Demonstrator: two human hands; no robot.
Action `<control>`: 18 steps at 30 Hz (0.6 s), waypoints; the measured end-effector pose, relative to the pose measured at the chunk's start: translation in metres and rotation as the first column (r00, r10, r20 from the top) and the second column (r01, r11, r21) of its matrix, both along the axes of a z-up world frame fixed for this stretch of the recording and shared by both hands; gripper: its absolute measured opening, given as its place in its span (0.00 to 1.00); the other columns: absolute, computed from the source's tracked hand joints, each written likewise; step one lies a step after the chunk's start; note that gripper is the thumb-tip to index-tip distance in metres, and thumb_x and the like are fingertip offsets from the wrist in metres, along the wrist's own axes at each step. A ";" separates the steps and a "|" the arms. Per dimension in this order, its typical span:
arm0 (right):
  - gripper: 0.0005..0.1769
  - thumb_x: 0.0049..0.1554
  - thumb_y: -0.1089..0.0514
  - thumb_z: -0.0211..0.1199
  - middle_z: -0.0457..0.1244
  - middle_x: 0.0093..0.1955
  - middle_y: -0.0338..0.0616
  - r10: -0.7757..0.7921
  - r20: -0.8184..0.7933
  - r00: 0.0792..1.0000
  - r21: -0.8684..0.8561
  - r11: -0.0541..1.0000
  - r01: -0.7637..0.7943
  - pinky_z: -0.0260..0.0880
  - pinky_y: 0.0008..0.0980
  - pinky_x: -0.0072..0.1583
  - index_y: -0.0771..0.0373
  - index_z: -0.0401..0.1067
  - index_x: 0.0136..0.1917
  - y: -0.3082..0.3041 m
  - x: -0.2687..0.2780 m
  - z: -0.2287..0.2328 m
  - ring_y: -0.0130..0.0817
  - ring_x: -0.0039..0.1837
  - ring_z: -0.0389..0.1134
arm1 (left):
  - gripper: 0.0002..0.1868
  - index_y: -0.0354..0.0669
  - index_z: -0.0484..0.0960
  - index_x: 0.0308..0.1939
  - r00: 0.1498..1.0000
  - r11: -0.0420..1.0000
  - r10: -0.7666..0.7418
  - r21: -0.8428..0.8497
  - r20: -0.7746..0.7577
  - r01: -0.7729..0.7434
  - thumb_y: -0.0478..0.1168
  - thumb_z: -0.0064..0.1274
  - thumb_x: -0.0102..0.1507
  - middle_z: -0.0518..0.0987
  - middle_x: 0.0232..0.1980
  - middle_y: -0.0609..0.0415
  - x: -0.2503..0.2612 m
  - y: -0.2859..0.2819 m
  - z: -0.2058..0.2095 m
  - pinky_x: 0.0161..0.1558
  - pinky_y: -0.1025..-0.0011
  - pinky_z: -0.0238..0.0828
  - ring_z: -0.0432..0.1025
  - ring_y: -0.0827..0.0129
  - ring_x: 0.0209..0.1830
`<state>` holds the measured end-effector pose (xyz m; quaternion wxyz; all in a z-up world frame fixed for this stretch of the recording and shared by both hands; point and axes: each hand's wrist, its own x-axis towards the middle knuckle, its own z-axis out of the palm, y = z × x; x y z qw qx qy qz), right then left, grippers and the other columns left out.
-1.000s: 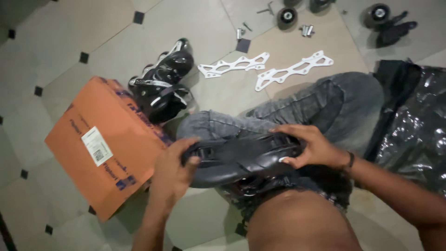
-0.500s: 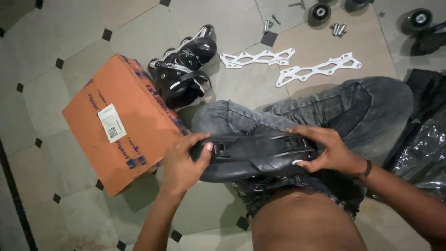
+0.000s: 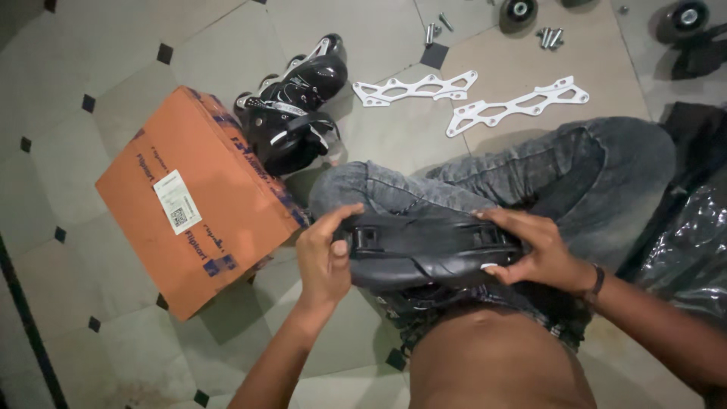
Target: The person sits on the floor and assembles a pair of inline skates. They attach the white frame to the black boot using screws, then install the wheels onto the frame, tightening each one by hand.
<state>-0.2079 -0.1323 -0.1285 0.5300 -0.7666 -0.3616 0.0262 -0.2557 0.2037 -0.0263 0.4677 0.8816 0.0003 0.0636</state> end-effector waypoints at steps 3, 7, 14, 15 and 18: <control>0.42 0.42 0.49 0.79 0.68 0.63 0.52 0.036 -0.014 0.999 0.006 0.999 -0.036 0.73 0.38 0.63 0.70 0.68 0.65 -0.004 0.006 0.004 0.46 0.62 0.73 | 0.46 0.38 0.81 0.56 0.993 0.986 -0.106 0.126 -0.061 0.113 0.78 0.38 0.62 0.82 0.53 0.41 0.004 0.002 0.004 0.54 0.60 0.73 0.79 0.49 0.53; 0.41 0.42 0.48 0.79 0.68 0.62 0.52 0.079 0.007 0.997 -0.006 0.997 -0.079 0.73 0.37 0.62 0.69 0.70 0.64 -0.002 0.018 0.006 0.45 0.61 0.73 | 0.54 0.40 0.70 0.67 0.917 0.820 -0.351 0.411 -0.188 0.398 0.74 0.60 0.49 0.77 0.58 0.38 0.007 0.014 0.022 0.54 0.52 0.71 0.73 0.42 0.56; 0.41 0.42 0.48 0.79 0.68 0.62 0.52 0.080 0.040 0.996 0.001 0.997 -0.080 0.73 0.38 0.63 0.69 0.70 0.63 0.002 0.012 0.008 0.46 0.62 0.73 | 0.63 0.51 0.60 0.75 0.767 0.686 -0.434 0.379 -0.473 0.621 0.71 0.67 0.43 0.76 0.52 0.42 0.019 0.018 0.051 0.49 0.54 0.71 0.74 0.46 0.51; 0.41 0.42 0.48 0.79 0.68 0.62 0.52 0.081 0.033 0.996 0.009 0.997 -0.082 0.73 0.38 0.63 0.69 0.70 0.64 0.003 0.012 0.008 0.46 0.62 0.73 | 0.62 0.51 0.60 0.75 0.768 0.683 -0.442 0.382 -0.464 0.623 0.71 0.67 0.43 0.76 0.53 0.42 0.019 0.019 0.053 0.50 0.54 0.72 0.74 0.46 0.51; 0.43 0.40 0.47 0.80 0.69 0.62 0.52 0.081 0.006 0.997 0.000 0.997 -0.081 0.73 0.39 0.63 0.68 0.70 0.64 0.002 0.014 0.009 0.46 0.62 0.73 | 0.62 0.50 0.62 0.74 0.790 0.688 -0.461 0.399 -0.405 0.606 0.70 0.68 0.43 0.77 0.55 0.42 0.017 0.028 0.059 0.50 0.55 0.72 0.74 0.46 0.51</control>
